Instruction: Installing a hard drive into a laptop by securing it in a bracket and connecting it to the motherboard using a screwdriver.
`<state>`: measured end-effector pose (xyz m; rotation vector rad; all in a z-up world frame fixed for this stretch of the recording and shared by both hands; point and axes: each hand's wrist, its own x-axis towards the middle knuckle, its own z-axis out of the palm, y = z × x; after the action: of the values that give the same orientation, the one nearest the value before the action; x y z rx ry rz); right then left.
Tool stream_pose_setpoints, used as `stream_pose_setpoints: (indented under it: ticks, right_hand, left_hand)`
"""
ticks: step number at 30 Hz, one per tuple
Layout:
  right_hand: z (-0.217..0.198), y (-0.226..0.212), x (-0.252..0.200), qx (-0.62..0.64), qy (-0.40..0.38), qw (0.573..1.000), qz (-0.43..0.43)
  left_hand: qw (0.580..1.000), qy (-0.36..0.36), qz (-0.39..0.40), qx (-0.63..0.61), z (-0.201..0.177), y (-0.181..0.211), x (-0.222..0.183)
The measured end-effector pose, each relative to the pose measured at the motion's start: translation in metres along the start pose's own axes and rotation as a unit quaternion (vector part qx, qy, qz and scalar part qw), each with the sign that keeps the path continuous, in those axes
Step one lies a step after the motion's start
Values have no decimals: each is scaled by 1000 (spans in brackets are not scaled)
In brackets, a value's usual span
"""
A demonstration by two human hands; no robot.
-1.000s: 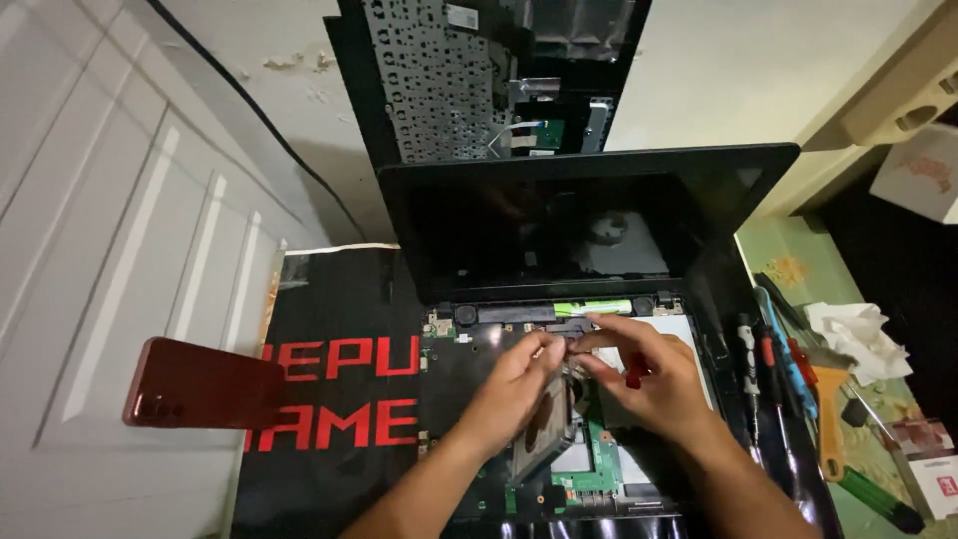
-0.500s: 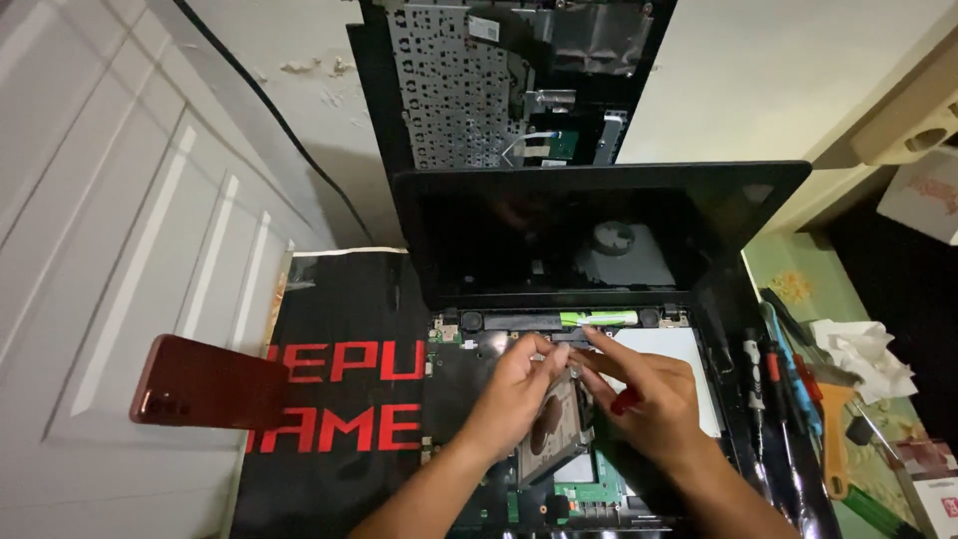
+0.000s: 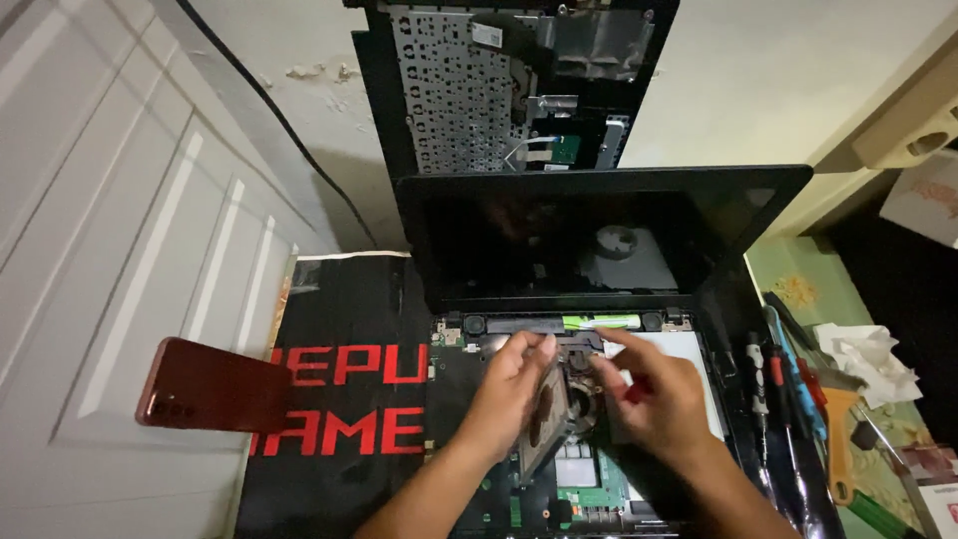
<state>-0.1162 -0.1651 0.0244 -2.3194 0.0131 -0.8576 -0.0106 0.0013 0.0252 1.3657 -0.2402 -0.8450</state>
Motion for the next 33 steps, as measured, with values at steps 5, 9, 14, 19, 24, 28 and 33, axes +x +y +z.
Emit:
stream_pose_setpoints:
  ticks: [5, 9, 14, 19, 24, 28, 33]
  right_hand:
    - [-18, -3, 7, 264, 41, 956, 125]
    - [-16, -2, 10, 336, 94, 935, 55]
    - [-17, -6, 8, 314, 145, 936, 57]
    - [-12, -7, 9, 369, 157, 912, 89]
    - [-12, -17, 12, 326, 121, 933, 95]
    - [-9, -18, 13, 338, 125, 930, 74]
    - [-8, -20, 14, 329, 125, 930, 101]
  left_hand:
    - [995, -2, -40, -95, -3, -16, 14]
    - [975, -48, -69, -208, -4, -17, 18]
    - [980, -79, -55, -175, 1, 2, 4]
    - [976, -128, -55, -166, -1, 4, 2]
    - [980, -126, -51, -144, 3, 6, -2]
    - [980, -128, -51, -143, 3, 12, -5]
    - [979, -143, -51, -137, 0, 8, -2]
